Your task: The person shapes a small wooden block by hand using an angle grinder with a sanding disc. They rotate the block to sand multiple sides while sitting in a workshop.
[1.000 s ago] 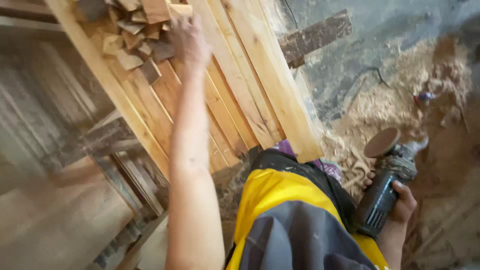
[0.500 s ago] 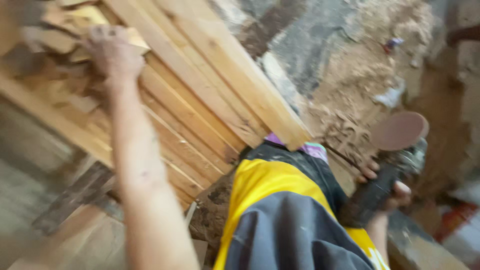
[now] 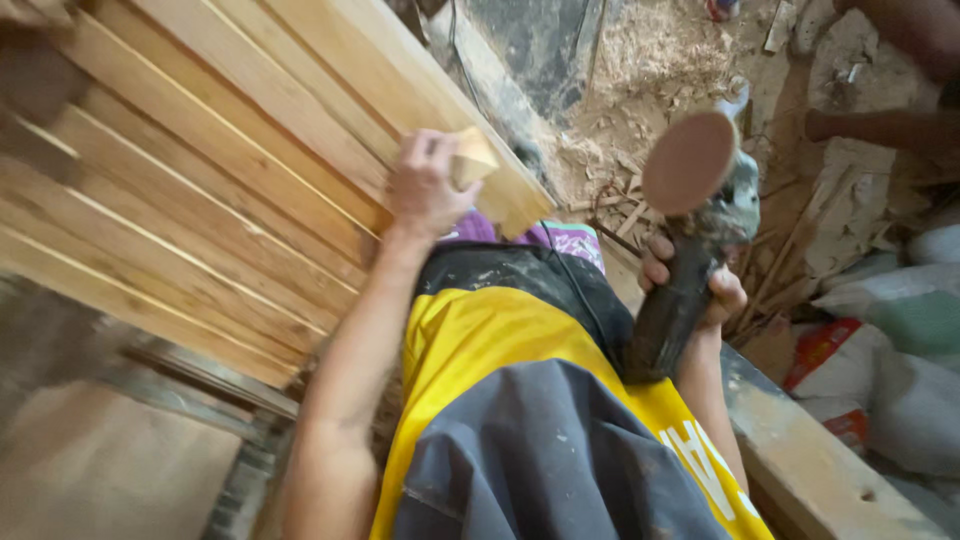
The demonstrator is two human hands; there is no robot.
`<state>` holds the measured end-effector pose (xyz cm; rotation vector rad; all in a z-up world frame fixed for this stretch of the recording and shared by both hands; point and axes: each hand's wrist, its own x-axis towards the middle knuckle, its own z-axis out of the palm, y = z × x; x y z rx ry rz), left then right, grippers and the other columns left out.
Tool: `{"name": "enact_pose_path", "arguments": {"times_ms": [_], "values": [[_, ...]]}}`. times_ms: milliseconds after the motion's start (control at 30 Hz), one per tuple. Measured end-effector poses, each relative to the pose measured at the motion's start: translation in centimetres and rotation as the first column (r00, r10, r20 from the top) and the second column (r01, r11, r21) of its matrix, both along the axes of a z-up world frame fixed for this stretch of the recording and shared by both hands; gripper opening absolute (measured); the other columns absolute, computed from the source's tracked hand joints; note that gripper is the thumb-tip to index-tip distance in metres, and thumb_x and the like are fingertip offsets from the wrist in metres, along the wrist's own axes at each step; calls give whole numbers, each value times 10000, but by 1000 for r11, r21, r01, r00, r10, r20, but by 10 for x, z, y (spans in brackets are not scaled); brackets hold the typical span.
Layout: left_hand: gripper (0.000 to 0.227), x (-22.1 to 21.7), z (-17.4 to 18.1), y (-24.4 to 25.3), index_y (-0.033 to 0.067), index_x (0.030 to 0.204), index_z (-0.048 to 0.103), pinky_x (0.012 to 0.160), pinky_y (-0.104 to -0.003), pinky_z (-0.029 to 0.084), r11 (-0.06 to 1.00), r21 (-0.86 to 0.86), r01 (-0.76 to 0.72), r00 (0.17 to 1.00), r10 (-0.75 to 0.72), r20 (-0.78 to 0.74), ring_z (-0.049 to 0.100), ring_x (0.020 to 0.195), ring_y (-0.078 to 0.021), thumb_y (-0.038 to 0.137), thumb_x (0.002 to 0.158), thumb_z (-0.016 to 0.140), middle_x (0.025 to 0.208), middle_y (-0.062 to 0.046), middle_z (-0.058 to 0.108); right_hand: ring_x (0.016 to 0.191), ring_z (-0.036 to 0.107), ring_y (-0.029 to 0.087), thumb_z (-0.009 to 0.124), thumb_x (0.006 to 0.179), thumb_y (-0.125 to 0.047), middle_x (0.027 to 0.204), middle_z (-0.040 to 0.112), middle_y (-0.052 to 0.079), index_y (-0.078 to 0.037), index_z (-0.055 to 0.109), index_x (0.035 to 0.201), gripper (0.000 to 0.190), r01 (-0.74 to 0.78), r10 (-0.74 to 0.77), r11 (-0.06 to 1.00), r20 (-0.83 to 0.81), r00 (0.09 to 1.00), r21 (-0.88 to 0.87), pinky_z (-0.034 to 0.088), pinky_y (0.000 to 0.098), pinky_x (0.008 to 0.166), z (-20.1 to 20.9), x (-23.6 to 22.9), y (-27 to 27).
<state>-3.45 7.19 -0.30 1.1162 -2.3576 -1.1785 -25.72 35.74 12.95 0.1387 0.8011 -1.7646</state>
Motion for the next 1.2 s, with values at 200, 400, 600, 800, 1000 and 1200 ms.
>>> {"name": "enact_pose_path", "arguments": {"times_ms": [200, 400, 600, 800, 1000, 1200], "values": [[669, -43, -12, 89, 65, 1232, 634, 1041, -445, 454, 987, -119, -109, 993, 113, 25, 548, 1173, -317, 245, 672, 952, 1227, -107, 609, 955, 645, 318, 783, 770, -247, 1130, 573, 204, 30, 414, 1447, 819, -189, 271, 937, -267, 925, 294, 584, 429, 837, 9, -50, -22], [851, -43, -30, 137, 23, 1359, 596, 1094, -524, 378, 918, -203, -340, 931, 359, 63, 468, 1290, -376, 310, 649, 967, 1388, -156, 497, 974, 671, 315, 786, 774, -55, 1153, 579, 207, -3, 356, 1465, 815, -341, 499, 857, -459, 735, 386, 638, 463, 855, -15, -97, -23], [741, -52, -44, 155, 92, 1337, 629, 1145, -511, 381, 886, -198, -419, 885, 447, 132, 424, 1327, -371, 344, 723, 958, 1408, -104, 495, 1145, 614, 247, 791, 789, 50, 1316, 540, 152, -96, 175, 1540, 982, -398, 635, 772, -633, 443, 496, 574, 397, 964, -58, -100, -11], [818, -53, -45, 164, 103, 1374, 636, 1108, -555, 350, 864, -185, -468, 870, 487, 75, 410, 1321, -360, 362, 678, 978, 1414, -112, 476, 1244, 549, 237, 829, 814, 34, 1413, 471, 148, -102, 121, 1594, 1063, -332, 652, 730, -755, 75, 597, 516, 393, 1082, -84, -72, -11], [754, -47, -46, 161, 187, 1340, 675, 1128, -529, 350, 847, -149, -510, 855, 518, 17, 402, 1335, -333, 360, 686, 1007, 1388, -64, 484, 1236, 579, 290, 806, 785, -9, 1413, 485, 181, -101, 122, 1612, 1077, -301, 691, 689, -723, -3, 660, 526, 437, 1105, -90, -49, -26], [701, -46, -45, 159, 228, 1289, 721, 1066, -540, 356, 838, -102, -536, 841, 541, 21, 408, 1303, -334, 315, 648, 991, 1364, -42, 503, 1287, 592, 318, 817, 810, -12, 1406, 503, 211, -97, 108, 1590, 1057, -281, 654, 685, -738, -167, 672, 507, 456, 1163, -89, -34, -43]]}}
